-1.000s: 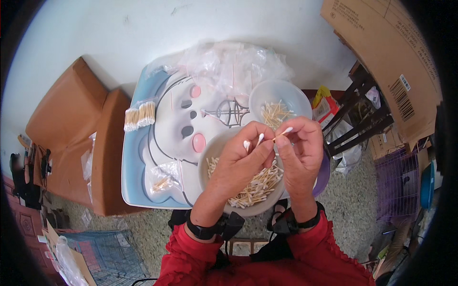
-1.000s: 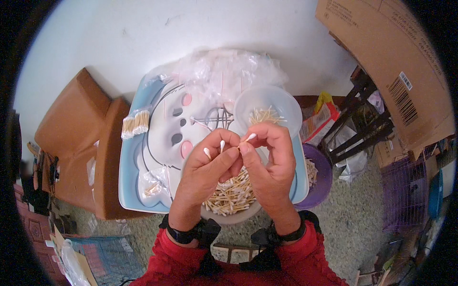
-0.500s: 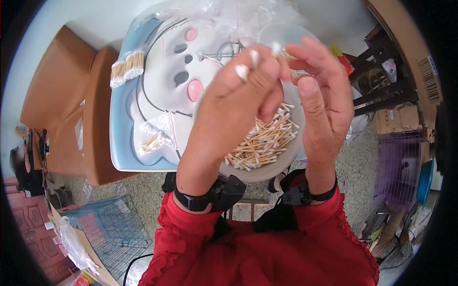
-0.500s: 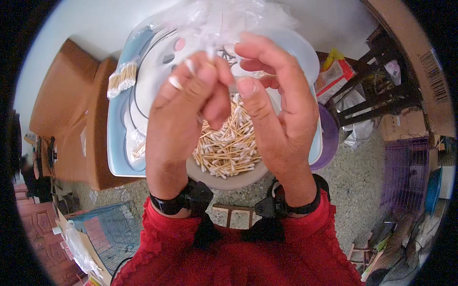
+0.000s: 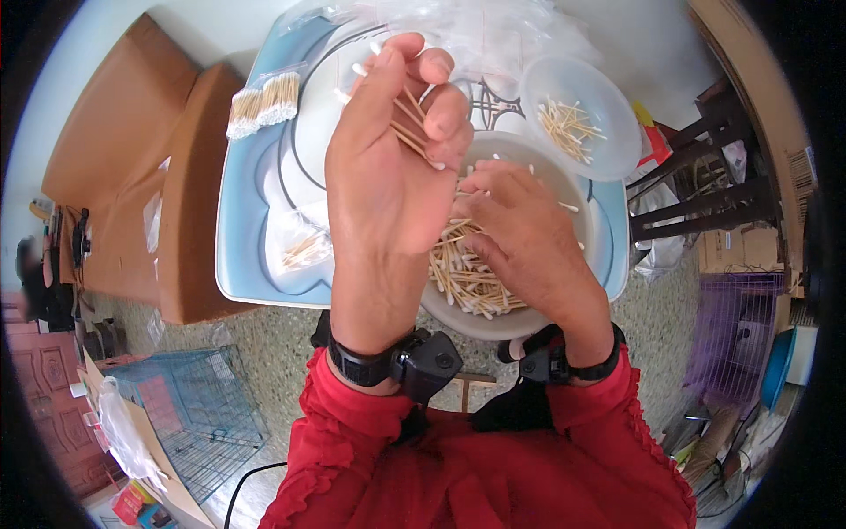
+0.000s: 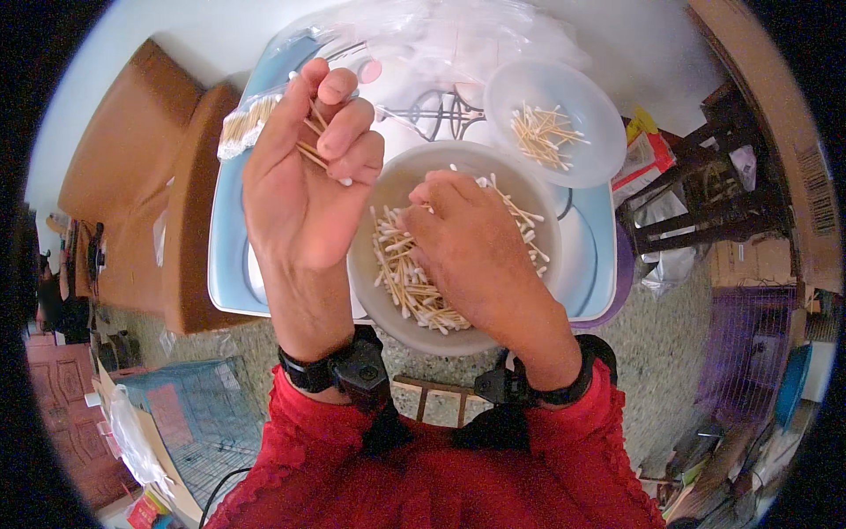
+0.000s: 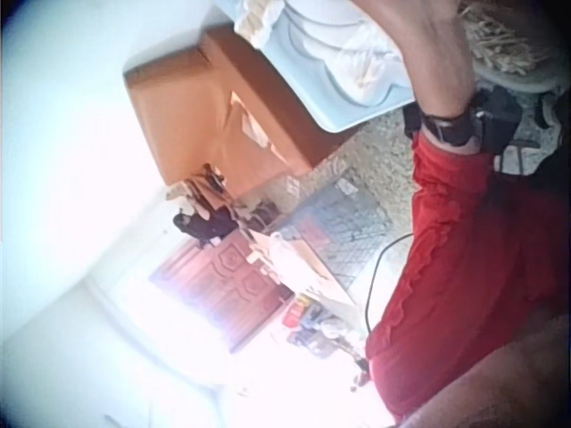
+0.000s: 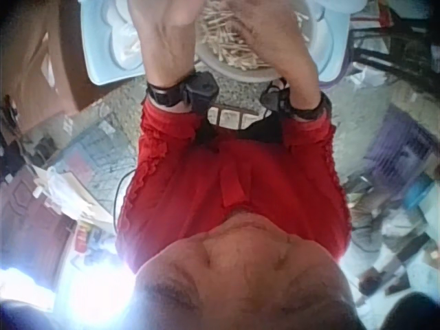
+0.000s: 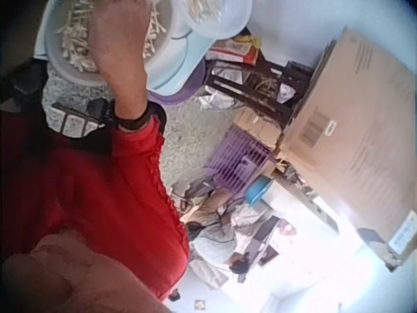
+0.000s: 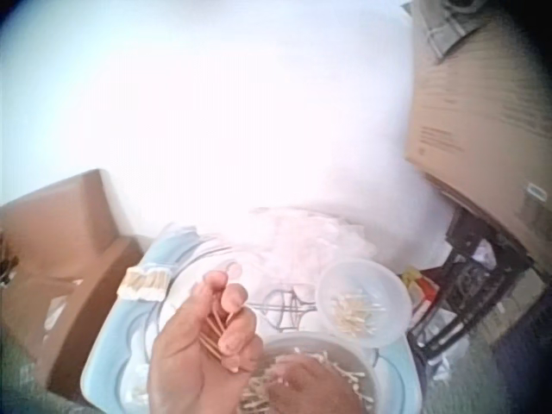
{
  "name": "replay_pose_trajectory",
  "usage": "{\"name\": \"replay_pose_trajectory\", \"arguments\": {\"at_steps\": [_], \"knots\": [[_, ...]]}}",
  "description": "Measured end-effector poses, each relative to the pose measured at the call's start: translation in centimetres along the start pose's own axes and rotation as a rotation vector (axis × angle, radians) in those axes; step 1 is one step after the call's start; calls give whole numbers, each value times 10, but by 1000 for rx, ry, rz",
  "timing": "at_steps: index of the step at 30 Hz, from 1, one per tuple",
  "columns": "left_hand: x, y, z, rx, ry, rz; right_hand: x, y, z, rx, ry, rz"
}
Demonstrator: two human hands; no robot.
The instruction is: Sorting cotton swabs into small groups and placing them into small plastic bags.
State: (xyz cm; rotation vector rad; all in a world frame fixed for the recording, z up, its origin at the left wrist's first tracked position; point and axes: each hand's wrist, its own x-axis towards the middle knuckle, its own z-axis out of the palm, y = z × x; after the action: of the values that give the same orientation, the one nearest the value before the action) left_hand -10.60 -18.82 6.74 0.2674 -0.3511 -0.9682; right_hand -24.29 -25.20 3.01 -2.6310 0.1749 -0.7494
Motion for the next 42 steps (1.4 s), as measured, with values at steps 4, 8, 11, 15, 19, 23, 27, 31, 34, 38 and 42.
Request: {"name": "replay_pose_trajectory", "arguments": {"at_steps": [4,8,11,15,19,23,27,31,34,38,42], "knots": [[2,4,-5,-78,-83,-28,-1,0,4,-155,-127,35],[4,9,3,-109,-115,-29,2,-2,-6,-184,-146,-4],[2,12,6,-27,-43,8,5,-2,-20,-163,-155,52],[-1,7,11,146,35,15,4,4,-46,-113,-40,92],[-5,-1,17,304,56,14,0,0,-57,406,343,473],[-10,-17,23,413,56,-54,-5,0,-60,829,462,549],[-13,-29,31,473,59,-138,-5,4,-57,722,444,515],[-12,-36,34,544,28,-92,-1,3,-56,621,435,472],[-10,-40,34,595,38,-49,-1,4,-54,596,411,467],[-9,-39,31,591,46,-67,-1,4,-51,605,425,464],[-11,-36,26,618,35,-63,1,0,-49,664,497,473]]}}
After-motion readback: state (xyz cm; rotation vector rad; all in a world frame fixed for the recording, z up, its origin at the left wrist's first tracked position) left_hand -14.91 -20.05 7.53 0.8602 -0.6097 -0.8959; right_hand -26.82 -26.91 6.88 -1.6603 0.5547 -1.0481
